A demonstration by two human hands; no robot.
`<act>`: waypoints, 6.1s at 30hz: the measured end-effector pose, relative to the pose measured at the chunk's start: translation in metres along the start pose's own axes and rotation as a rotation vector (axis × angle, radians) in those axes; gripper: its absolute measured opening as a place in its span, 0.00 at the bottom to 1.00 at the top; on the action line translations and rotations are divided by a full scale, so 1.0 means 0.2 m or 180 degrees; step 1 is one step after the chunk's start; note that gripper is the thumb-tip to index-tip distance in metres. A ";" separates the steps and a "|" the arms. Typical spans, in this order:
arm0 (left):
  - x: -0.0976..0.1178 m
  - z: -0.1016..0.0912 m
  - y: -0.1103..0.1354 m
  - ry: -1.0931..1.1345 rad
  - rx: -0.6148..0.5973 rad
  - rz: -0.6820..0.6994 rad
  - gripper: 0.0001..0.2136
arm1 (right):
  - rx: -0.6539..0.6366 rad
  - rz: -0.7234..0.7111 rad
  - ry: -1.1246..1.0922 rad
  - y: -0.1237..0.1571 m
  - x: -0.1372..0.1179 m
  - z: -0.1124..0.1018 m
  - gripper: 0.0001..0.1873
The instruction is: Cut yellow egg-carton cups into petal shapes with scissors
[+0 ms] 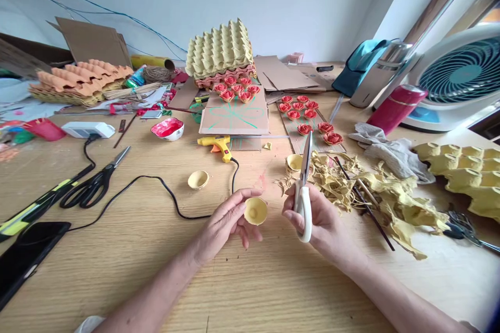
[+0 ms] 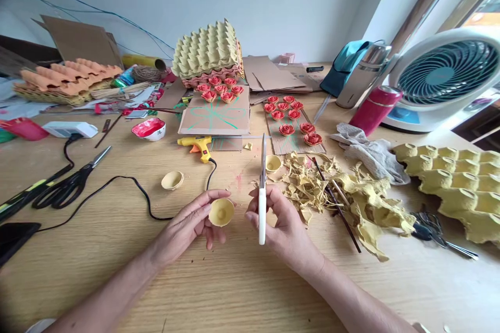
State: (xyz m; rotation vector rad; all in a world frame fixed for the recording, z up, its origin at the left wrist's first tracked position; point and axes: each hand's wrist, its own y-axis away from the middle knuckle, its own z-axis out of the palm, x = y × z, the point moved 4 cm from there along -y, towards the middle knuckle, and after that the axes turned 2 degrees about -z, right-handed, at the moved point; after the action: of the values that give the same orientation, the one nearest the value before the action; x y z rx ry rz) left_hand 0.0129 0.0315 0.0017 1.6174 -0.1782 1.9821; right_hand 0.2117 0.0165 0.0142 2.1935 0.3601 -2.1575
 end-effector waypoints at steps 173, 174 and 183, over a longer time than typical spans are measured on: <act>0.13 0.16 0.08 -0.3534 0.0949 0.2078 0.24 | -0.0054 -0.0071 0.0474 0.01 -0.03 0.07 0.21; 0.13 0.16 0.08 -0.3521 0.0963 0.2090 0.24 | -0.0041 -0.0093 0.0466 0.01 -0.03 0.07 0.21; 0.09 0.14 0.06 -0.2747 0.1009 0.1571 0.21 | 0.0137 -0.0091 0.0550 0.02 -0.04 0.09 0.22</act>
State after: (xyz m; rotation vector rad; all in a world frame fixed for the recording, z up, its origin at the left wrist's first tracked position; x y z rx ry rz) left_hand 0.0292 0.0160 0.0294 2.7756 -0.6652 1.5236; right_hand 0.1951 0.0089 0.0212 2.4205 0.3575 -2.0128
